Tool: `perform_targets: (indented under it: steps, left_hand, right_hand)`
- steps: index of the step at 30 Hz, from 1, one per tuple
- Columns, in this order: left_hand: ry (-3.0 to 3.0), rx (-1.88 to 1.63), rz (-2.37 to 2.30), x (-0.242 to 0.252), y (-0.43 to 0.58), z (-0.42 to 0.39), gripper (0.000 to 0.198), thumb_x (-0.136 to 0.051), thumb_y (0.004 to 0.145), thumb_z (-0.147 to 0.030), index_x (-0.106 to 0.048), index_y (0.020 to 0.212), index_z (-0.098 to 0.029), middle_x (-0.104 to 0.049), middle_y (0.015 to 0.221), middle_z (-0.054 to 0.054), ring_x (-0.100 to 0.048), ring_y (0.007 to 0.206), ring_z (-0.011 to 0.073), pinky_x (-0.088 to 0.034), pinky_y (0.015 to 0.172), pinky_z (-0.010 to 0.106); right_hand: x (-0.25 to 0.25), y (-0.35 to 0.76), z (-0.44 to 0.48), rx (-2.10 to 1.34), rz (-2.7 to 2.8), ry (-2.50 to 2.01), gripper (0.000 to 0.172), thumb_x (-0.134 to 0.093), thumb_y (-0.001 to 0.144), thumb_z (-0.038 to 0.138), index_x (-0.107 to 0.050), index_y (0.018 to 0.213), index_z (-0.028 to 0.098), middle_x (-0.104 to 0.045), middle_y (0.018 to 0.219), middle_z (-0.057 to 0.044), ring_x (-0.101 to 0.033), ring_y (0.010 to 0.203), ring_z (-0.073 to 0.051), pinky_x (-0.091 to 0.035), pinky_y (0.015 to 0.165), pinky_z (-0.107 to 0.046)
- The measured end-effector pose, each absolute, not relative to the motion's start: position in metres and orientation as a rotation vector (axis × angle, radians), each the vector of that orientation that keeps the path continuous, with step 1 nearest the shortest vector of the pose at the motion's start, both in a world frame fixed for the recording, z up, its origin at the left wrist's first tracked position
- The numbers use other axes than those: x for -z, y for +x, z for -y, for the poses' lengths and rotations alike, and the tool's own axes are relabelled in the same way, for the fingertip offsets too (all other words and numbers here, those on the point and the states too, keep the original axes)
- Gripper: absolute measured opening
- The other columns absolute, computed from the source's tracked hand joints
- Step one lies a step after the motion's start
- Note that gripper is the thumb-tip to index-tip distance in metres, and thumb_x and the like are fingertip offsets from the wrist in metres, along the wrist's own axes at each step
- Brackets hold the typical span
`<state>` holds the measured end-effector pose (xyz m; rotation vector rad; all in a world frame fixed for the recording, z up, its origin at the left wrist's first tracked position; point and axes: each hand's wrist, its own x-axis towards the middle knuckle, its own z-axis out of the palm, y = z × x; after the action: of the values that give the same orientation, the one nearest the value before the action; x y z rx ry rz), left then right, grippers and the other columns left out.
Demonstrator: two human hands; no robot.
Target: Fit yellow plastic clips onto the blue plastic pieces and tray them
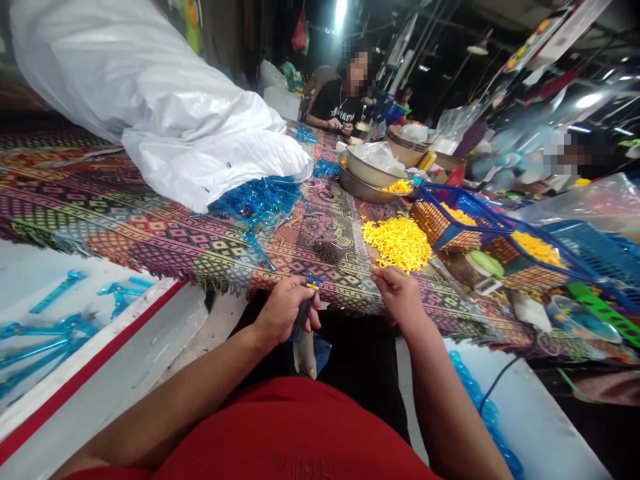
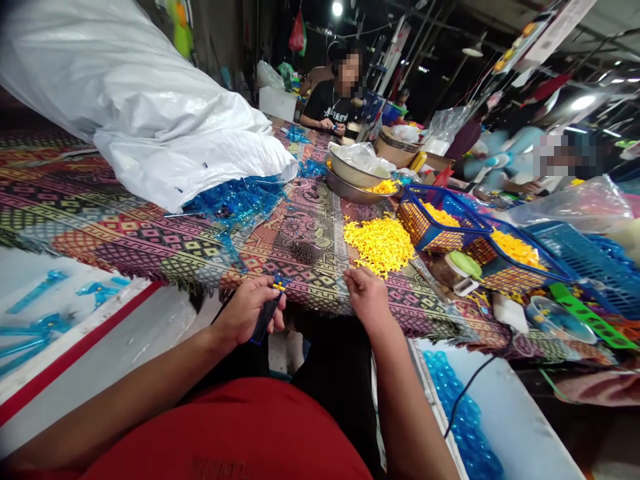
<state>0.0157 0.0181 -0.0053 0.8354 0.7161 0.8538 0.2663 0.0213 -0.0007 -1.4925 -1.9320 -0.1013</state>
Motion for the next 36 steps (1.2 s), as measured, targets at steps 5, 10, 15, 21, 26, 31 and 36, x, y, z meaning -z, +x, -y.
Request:
perform_targets:
  steps: [5, 10, 15, 21, 26, 31, 36]
  left_hand:
    - [0.837, -0.829, -0.684, 0.001, 0.020, -0.016, 0.016, -0.050, 0.071, -0.026, -0.043, 0.081, -0.016, -0.057, 0.064, -0.002, -0.057, 0.038, 0.0126, -0.037, 0.029, 0.019]
    - [0.878, -0.854, -0.681, -0.004, 0.019, -0.013, 0.011, -0.048, 0.073, -0.023, -0.044, 0.080, -0.016, -0.057, 0.065, -0.001, -0.057, 0.039, 0.0128, -0.036, 0.030, 0.019]
    - [0.912, -0.891, -0.703, -0.004, 0.015, -0.011, 0.010, -0.048, 0.074, -0.024, -0.046, 0.079, -0.015, -0.057, 0.067, -0.001, -0.058, 0.040, 0.0116, -0.036, 0.031, 0.018]
    - [0.944, -0.920, -0.739, 0.000, 0.016, -0.010, 0.008, -0.046, 0.076, -0.023, -0.046, 0.080, -0.016, -0.057, 0.067, -0.002, -0.057, 0.040, 0.0107, -0.037, 0.031, 0.018]
    - [0.967, -0.895, -0.761, 0.004, 0.016, -0.012, 0.008, -0.045, 0.076, -0.023, -0.048, 0.080, -0.016, -0.057, 0.058, -0.002, -0.053, 0.037, 0.0110, -0.037, 0.032, 0.019]
    - [0.984, -0.898, -0.809, 0.000, 0.018, -0.011, 0.007, -0.045, 0.075, -0.021, -0.049, 0.076, -0.016, -0.053, 0.046, -0.003, -0.049, 0.034, 0.0111, -0.037, 0.034, 0.020]
    - [0.992, -0.906, -0.822, 0.000, 0.018, -0.009, 0.007, -0.044, 0.074, -0.021, -0.049, 0.074, -0.016, -0.054, 0.044, -0.003, -0.048, 0.033, 0.0112, -0.037, 0.034, 0.020]
  right_hand:
    - [0.014, 0.254, -0.034, 0.205, 2.074, -1.527, 0.022, -0.048, 0.087, 0.025, -0.068, 0.081, 0.017, -0.062, 0.077, -0.007, -0.057, 0.073, -0.018, -0.048, 0.066, -0.030]
    - [0.022, 0.239, -0.057, 0.353, 2.263, -1.613, 0.019, -0.052, 0.085, 0.023, -0.069, 0.078, 0.017, -0.061, 0.079, -0.009, -0.052, 0.080, -0.022, -0.045, 0.072, -0.033]
    - [0.025, 0.245, -0.063, 0.353, 2.304, -1.619, 0.023, -0.049, 0.087, 0.021, -0.068, 0.075, 0.017, -0.061, 0.077, -0.008, -0.051, 0.077, -0.020, -0.044, 0.071, -0.032]
    - [0.014, 0.232, -0.042, 0.210, 2.094, -1.470, 0.016, -0.052, 0.085, 0.021, -0.067, 0.087, 0.016, -0.062, 0.086, -0.010, -0.055, 0.082, -0.021, -0.047, 0.075, -0.034]
    - [-0.005, 0.191, -0.008, -0.061, 2.039, -1.139, 0.016, -0.050, 0.087, 0.017, -0.063, 0.095, 0.020, -0.061, 0.088, -0.006, -0.058, 0.082, -0.017, -0.049, 0.073, -0.030]
    - [-0.005, 0.168, -0.002, -0.028, 2.211, -1.084, 0.021, -0.045, 0.088, 0.014, -0.059, 0.104, 0.018, -0.061, 0.090, -0.008, -0.056, 0.083, -0.018, -0.048, 0.072, -0.032]
    - [0.000, 0.168, -0.006, -0.070, 2.186, -1.112, 0.017, -0.044, 0.089, 0.014, -0.059, 0.095, 0.017, -0.059, 0.082, -0.006, -0.055, 0.076, -0.016, -0.047, 0.067, -0.029]
